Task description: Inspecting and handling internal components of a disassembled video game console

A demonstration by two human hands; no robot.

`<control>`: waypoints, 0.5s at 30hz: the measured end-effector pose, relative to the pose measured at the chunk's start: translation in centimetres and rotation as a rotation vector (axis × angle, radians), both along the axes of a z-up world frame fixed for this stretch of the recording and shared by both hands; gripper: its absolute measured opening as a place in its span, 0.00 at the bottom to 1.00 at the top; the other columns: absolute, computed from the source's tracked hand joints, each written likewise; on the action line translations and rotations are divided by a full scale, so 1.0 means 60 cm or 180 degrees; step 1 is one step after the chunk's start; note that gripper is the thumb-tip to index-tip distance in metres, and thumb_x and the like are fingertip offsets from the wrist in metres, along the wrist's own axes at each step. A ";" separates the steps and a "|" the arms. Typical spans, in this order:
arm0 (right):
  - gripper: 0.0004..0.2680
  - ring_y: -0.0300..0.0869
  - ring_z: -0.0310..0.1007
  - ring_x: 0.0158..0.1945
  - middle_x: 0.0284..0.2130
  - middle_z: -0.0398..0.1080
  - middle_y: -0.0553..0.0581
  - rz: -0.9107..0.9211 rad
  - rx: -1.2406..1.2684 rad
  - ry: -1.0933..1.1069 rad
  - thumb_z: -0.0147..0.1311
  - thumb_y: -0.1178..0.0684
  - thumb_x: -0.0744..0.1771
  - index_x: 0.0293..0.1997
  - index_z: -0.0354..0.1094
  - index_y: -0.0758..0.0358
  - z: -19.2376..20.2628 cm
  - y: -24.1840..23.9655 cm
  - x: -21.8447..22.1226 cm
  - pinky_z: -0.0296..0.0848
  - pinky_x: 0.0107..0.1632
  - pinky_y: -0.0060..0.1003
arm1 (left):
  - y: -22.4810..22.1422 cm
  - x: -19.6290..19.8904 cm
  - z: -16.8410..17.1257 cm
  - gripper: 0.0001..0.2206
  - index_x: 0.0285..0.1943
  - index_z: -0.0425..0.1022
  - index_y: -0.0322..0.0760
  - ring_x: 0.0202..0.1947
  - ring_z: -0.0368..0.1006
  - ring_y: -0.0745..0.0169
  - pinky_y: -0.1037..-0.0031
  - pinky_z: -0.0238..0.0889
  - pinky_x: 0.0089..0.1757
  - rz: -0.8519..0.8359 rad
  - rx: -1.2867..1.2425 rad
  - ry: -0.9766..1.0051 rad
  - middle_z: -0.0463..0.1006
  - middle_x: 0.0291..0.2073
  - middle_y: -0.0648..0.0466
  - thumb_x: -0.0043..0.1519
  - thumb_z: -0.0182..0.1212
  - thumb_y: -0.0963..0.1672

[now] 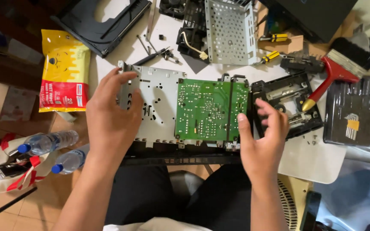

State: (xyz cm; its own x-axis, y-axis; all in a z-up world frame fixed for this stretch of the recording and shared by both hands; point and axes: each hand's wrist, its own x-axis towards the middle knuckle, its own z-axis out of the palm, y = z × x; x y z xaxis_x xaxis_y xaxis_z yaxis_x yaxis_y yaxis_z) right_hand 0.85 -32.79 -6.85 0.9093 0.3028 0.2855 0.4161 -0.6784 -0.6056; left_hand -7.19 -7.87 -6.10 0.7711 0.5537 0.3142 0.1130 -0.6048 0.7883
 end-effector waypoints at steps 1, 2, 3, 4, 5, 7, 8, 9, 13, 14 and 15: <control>0.14 0.50 0.62 0.54 0.48 0.63 0.62 -0.0172 0.0012 0.0196 0.57 0.54 0.68 0.58 0.65 0.69 -0.015 -0.010 0.005 0.63 0.57 0.43 | -0.001 0.000 -0.002 0.12 0.52 0.78 0.28 0.56 0.75 0.42 0.63 0.67 0.50 0.0093 0.0230 0.0160 0.76 0.58 0.38 0.58 0.63 0.35; 0.10 0.46 0.62 0.50 0.44 0.63 0.58 -0.0342 0.0025 0.0393 0.57 0.51 0.68 0.52 0.70 0.65 -0.031 -0.020 0.011 0.63 0.55 0.40 | -0.003 0.001 -0.003 0.11 0.50 0.79 0.30 0.51 0.76 0.41 0.62 0.69 0.46 0.0188 0.0460 0.0319 0.76 0.59 0.40 0.59 0.66 0.37; 0.10 0.46 0.62 0.50 0.44 0.63 0.58 -0.0363 0.0035 0.0393 0.57 0.51 0.68 0.52 0.70 0.65 -0.040 -0.019 0.009 0.63 0.55 0.40 | -0.001 0.002 0.003 0.11 0.50 0.79 0.30 0.51 0.76 0.41 0.62 0.69 0.46 0.0167 0.0470 0.0317 0.76 0.59 0.40 0.59 0.66 0.37; 0.10 0.48 0.63 0.50 0.45 0.64 0.58 -0.0387 -0.0048 0.0332 0.56 0.49 0.69 0.50 0.69 0.66 -0.049 -0.017 0.006 0.61 0.57 0.44 | 0.001 0.002 0.009 0.12 0.51 0.79 0.31 0.45 0.77 0.45 0.63 0.69 0.43 0.0228 0.0532 0.0298 0.78 0.53 0.43 0.58 0.65 0.35; 0.11 0.49 0.64 0.51 0.47 0.64 0.59 -0.0391 -0.0123 0.0275 0.54 0.47 0.70 0.48 0.67 0.67 -0.059 -0.014 0.004 0.58 0.59 0.48 | 0.003 -0.001 0.015 0.13 0.52 0.79 0.31 0.39 0.77 0.50 0.65 0.68 0.41 0.0307 0.0602 0.0284 0.81 0.48 0.46 0.58 0.65 0.34; 0.09 0.49 0.62 0.49 0.45 0.63 0.59 -0.0347 -0.0023 0.0274 0.53 0.49 0.70 0.45 0.66 0.66 -0.056 -0.014 0.005 0.58 0.58 0.47 | 0.014 0.001 0.010 0.15 0.55 0.78 0.32 0.34 0.76 0.55 0.67 0.67 0.36 0.0369 0.0509 0.0406 0.81 0.46 0.48 0.58 0.65 0.35; 0.08 0.50 0.60 0.48 0.43 0.63 0.60 -0.0302 0.0061 0.0268 0.52 0.50 0.71 0.42 0.65 0.66 -0.053 -0.013 0.006 0.58 0.57 0.45 | 0.020 0.001 0.009 0.18 0.59 0.77 0.33 0.29 0.76 0.59 0.68 0.66 0.32 0.0432 0.0398 0.0526 0.81 0.45 0.49 0.59 0.66 0.36; 0.08 0.50 0.60 0.48 0.43 0.63 0.60 -0.0294 0.0073 0.0274 0.52 0.50 0.71 0.42 0.65 0.66 -0.054 -0.014 0.005 0.58 0.57 0.45 | 0.020 0.002 0.008 0.18 0.59 0.77 0.33 0.29 0.76 0.59 0.68 0.66 0.32 0.0440 0.0410 0.0530 0.81 0.45 0.49 0.59 0.66 0.36; 0.09 0.48 0.61 0.48 0.39 0.60 0.52 -0.0388 0.0097 0.0454 0.50 0.46 0.72 0.40 0.61 0.60 -0.054 -0.014 0.006 0.56 0.58 0.48 | 0.028 0.007 0.004 0.19 0.61 0.78 0.33 0.26 0.75 0.52 0.67 0.70 0.31 0.0387 0.0187 0.0471 0.80 0.42 0.41 0.59 0.64 0.35; 0.11 0.47 0.62 0.48 0.37 0.59 0.48 -0.0495 0.0109 0.0569 0.50 0.43 0.73 0.37 0.60 0.55 -0.055 -0.013 0.006 0.54 0.56 0.49 | 0.030 0.007 0.002 0.19 0.62 0.80 0.34 0.26 0.77 0.45 0.61 0.73 0.32 0.0404 0.0137 0.0504 0.81 0.40 0.38 0.60 0.64 0.35; 0.11 0.47 0.62 0.48 0.37 0.59 0.48 -0.0485 0.0112 0.0574 0.50 0.43 0.73 0.37 0.60 0.55 -0.054 -0.012 0.005 0.54 0.56 0.49 | 0.033 0.006 -0.001 0.19 0.62 0.80 0.34 0.26 0.77 0.45 0.61 0.73 0.32 0.0415 0.0140 0.0510 0.81 0.40 0.38 0.60 0.64 0.35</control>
State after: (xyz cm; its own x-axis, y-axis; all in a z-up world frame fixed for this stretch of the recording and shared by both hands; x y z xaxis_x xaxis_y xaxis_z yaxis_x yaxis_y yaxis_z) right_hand 1.14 -33.54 -10.08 0.9810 0.1510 0.1222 0.1934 -0.7023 -0.6851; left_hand -6.82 -5.89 -6.17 0.7359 0.6405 0.2194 0.3143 -0.6103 0.7272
